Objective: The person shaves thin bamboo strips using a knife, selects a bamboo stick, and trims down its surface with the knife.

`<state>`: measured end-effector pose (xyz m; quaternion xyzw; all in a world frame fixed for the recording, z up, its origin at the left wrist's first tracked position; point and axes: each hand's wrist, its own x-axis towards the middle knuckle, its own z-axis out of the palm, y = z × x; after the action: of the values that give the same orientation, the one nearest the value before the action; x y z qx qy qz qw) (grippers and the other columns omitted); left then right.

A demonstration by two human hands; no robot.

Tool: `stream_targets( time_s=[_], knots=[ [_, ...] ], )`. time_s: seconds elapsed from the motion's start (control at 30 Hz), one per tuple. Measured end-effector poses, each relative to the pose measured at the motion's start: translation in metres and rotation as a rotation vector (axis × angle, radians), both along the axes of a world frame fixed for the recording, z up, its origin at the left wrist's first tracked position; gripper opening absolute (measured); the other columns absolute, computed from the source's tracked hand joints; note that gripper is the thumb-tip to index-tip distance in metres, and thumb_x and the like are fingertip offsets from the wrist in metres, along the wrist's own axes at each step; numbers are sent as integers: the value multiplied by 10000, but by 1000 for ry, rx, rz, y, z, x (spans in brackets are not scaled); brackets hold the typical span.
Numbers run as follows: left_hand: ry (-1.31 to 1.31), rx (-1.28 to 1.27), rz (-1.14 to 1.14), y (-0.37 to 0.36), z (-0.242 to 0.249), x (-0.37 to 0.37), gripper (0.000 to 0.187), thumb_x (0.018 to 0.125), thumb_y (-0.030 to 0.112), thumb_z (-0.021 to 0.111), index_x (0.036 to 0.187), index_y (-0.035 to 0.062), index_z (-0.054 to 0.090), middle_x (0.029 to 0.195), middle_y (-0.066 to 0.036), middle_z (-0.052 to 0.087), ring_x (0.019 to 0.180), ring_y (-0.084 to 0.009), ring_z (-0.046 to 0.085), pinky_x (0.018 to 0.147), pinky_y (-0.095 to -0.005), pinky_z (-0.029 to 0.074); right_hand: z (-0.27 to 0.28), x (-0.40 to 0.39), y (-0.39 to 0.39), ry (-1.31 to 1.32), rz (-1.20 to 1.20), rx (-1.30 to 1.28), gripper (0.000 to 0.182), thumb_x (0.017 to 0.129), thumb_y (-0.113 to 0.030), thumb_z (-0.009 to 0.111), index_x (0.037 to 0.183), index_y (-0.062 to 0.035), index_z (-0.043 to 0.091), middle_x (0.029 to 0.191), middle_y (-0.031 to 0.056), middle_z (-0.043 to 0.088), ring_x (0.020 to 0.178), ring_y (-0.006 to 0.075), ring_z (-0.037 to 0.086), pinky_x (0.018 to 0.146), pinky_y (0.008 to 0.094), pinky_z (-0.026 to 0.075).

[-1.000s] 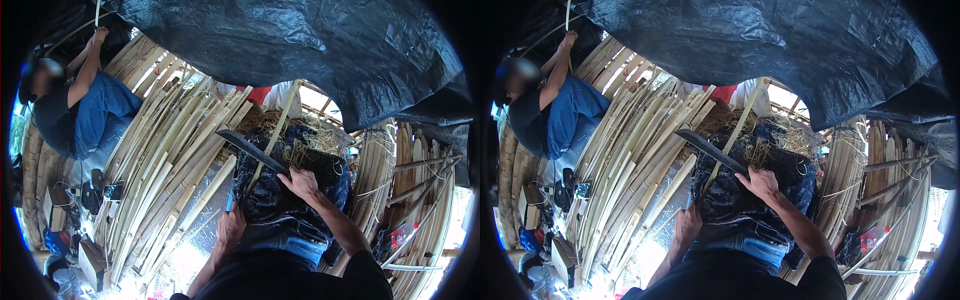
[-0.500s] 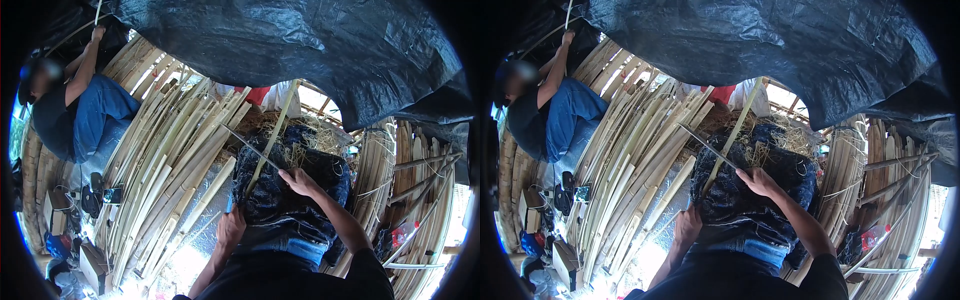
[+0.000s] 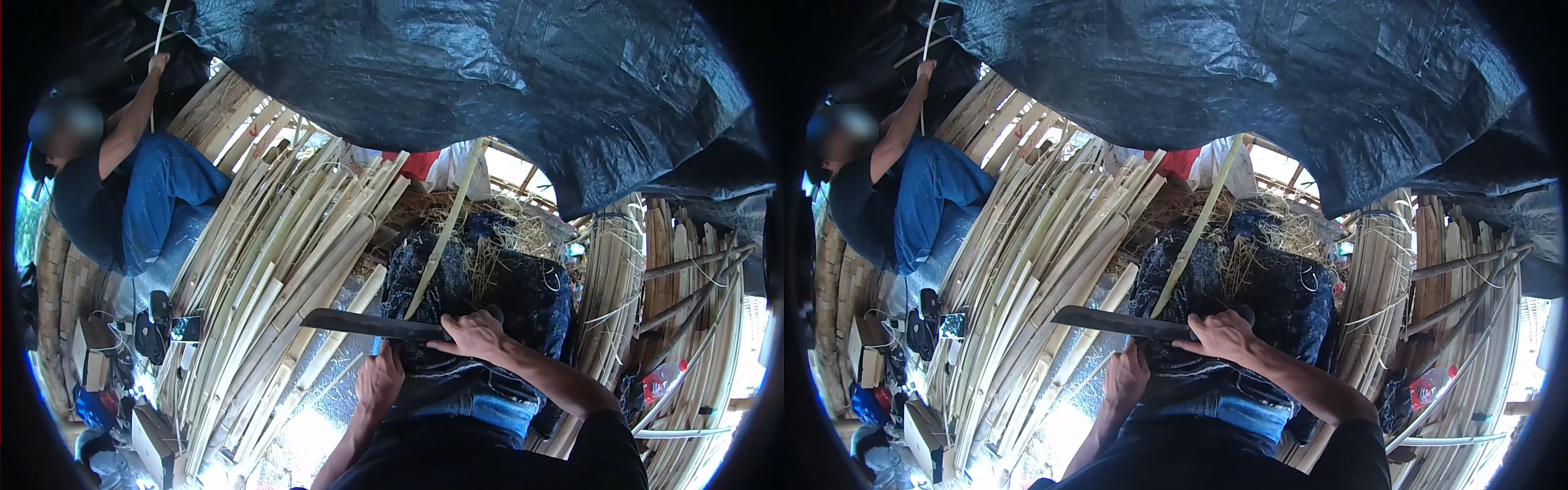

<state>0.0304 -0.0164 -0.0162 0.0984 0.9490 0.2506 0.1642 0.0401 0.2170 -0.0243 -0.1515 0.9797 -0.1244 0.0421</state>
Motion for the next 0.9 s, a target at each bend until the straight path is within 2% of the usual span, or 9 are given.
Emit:
stream_targets(
  time_s=[0.13,0.2,0.37,0.43,0.6,0.7,0.83,0.87,0.9],
  knots=[
    [60,9,27,8,-7,-4,311,991,302,517,1138,45,613,739,-292,653,685,-499,649,608,-585,529,-2,-36,48,-256,89,231,592,904,-666,527,896,-83,626,644,111,672,587,255,690,486,410,539],
    [-108,-44,43,8,4,1,337,1006,344,471,1130,64,611,795,-302,660,728,-507,650,644,-594,528,-47,-62,120,110,-159,125,614,868,-675,559,935,-70,646,703,134,689,658,304,699,592,441,561],
    [-90,-18,76,3,7,5,354,1006,372,461,1098,65,612,794,-298,660,720,-505,649,640,-589,528,-20,-26,69,-14,-426,105,620,898,-640,563,989,-40,693,710,215,676,685,404,683,694,492,563],
    [-57,-2,73,6,6,2,356,1004,377,464,1089,64,613,777,-294,658,711,-502,648,634,-589,526,-16,-22,66,-15,-434,-106,592,893,-630,589,853,-45,676,694,216,669,737,411,695,685,473,564],
    [38,48,41,0,-5,5,344,1001,363,473,1087,64,620,759,-299,648,701,-498,641,629,-593,518,6,-52,104,-979,-238,-477,468,792,-473,804,711,-45,634,650,18,642,571,121,622,581,300,529],
    [78,45,26,-1,-8,3,324,996,348,489,1082,66,622,753,-300,645,698,-496,640,633,-590,520,12,-72,93,-1188,-230,-410,420,810,-408,801,725,-35,629,621,7,606,554,124,602,580,289,539],
    [14,27,59,-1,4,0,316,990,329,505,1078,50,624,730,-290,642,674,-484,642,618,-577,525,-16,-65,99,-1309,-295,-711,425,851,-392,772,680,-102,513,586,-33,491,508,74,466,511,260,422],
    [21,16,63,1,3,1,311,987,322,509,1075,47,624,723,-285,642,667,-481,643,613,-573,527,-29,-62,101,-1173,-326,-592,443,833,-429,759,744,-28,593,626,50,593,560,173,587,582,337,497],
    [26,5,57,2,1,2,306,984,314,512,1072,43,624,715,-280,642,660,-477,643,607,-568,529,-33,-56,98,-1178,-332,-591,443,833,-429,759,744,-28,593,626,50,593,560,173,587,582,337,497]
  ],
)
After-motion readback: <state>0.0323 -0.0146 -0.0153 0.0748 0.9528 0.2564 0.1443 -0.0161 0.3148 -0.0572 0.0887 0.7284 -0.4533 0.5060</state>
